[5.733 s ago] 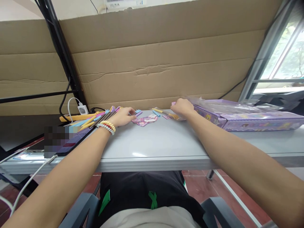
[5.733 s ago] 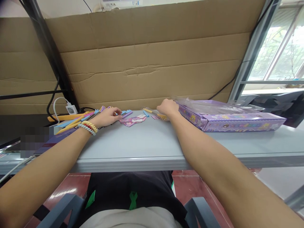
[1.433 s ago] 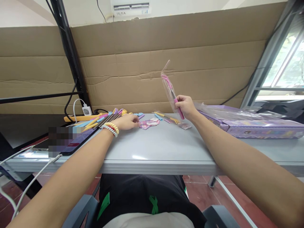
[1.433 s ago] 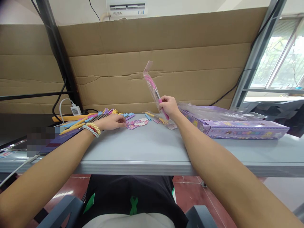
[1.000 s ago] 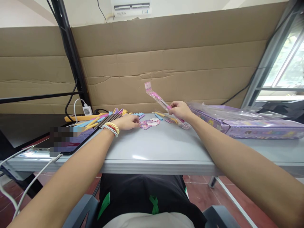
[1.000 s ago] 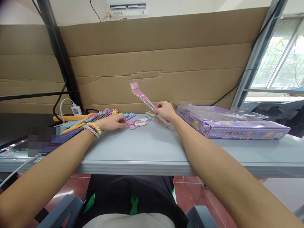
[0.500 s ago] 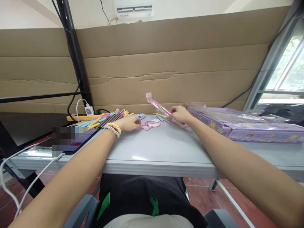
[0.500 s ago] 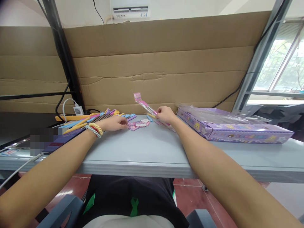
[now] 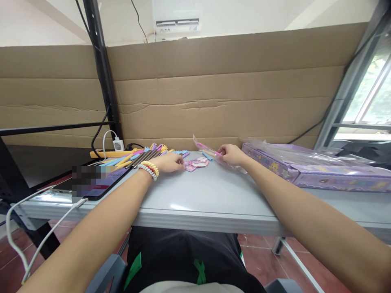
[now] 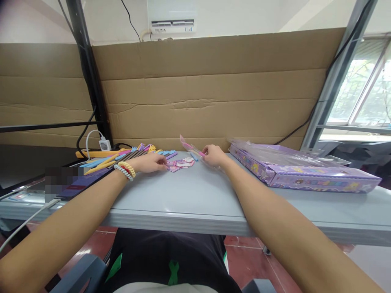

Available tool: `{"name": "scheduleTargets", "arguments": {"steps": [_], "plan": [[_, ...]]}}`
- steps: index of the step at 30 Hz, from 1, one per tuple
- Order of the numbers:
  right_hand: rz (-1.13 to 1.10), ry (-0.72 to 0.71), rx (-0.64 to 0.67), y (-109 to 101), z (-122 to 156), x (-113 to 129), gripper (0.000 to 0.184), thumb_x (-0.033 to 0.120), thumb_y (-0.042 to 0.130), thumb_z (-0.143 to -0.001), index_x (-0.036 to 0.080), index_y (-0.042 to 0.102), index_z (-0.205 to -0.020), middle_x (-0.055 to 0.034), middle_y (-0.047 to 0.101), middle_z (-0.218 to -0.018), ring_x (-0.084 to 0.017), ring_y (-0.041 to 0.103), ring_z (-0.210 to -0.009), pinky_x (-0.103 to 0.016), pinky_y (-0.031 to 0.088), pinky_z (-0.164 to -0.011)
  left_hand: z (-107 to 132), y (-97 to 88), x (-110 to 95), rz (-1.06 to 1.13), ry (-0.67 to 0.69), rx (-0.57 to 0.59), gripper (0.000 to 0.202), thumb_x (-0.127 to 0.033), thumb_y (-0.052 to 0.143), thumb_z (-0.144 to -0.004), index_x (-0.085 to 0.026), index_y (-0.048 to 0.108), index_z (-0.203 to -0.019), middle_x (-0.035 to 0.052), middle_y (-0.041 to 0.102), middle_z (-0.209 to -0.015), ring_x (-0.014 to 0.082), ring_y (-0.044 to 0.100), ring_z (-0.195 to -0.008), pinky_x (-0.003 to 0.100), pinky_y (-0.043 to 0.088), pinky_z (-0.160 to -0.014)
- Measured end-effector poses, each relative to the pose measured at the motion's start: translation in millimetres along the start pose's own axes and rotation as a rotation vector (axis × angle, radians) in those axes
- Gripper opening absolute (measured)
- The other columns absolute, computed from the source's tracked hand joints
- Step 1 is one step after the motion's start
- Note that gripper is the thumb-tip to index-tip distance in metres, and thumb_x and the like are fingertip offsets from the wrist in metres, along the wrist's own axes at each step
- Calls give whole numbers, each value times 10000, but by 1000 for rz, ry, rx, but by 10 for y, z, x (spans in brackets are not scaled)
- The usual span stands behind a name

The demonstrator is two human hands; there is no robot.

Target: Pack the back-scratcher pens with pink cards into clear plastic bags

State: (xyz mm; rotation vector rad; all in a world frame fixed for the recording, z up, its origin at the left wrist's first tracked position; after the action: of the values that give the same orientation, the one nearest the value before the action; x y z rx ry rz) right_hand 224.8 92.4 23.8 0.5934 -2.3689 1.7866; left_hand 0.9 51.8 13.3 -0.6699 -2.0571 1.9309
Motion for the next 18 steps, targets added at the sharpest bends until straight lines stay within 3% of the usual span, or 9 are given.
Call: {"name": "scheduleTargets", "arguments": {"steps": [4,7,10,14,18], "plan": [[40,-21,117,159,-22,-59,281,235,581,-706,173,607,-979,-54,679,-770,-165,611,-681,-230,420,-607,-14,-1,16,-2,14,-11,394,-493,461,-760,-202,604,-985,42,649,-1010,181,591,-877,237,433,-692],[92,-28,105,187,-47,-84,282,326,562,-747,184,602,-987,-86,668,-922,-185,614,-756,-242,423,-619,-29,0,35,-1,18,-18,388,-499,460,-761,-202,602,-965,37,648,-1005,180,591,-871,240,431,-685],[149,-43,100,187,-62,-68,325,352,577,-731,183,596,-1008,-102,641,-1017,-201,608,-805,-249,423,-628,-37,0,43,1,20,-20,378,-495,457,-765,-199,596,-955,33,650,-981,174,591,-849,240,430,-672],[203,-87,120,168,-35,22,363,367,601,-701,181,597,-1012,-104,639,-1000,-210,603,-815,-258,417,-650,-37,1,41,8,25,-19,367,-493,452,-768,-198,590,-938,29,649,-941,165,587,-814,237,425,-652],[228,-156,46,19,34,180,339,342,608,-684,186,606,-984,-101,637,-996,-221,585,-865,-259,402,-666,-32,0,36,15,31,-21,379,-504,453,-767,-194,588,-938,31,646,-939,162,584,-806,233,425,-653]]}}
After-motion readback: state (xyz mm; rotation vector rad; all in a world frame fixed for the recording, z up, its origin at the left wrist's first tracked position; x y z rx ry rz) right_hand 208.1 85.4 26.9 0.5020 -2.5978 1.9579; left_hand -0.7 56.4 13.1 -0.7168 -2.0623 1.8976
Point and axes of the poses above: each hand's wrist, its own z-axis away from the middle knuckle, its own y-axis out of the palm, x = y × z, the point moved 7 cm from there along -z, towards the middle knuckle
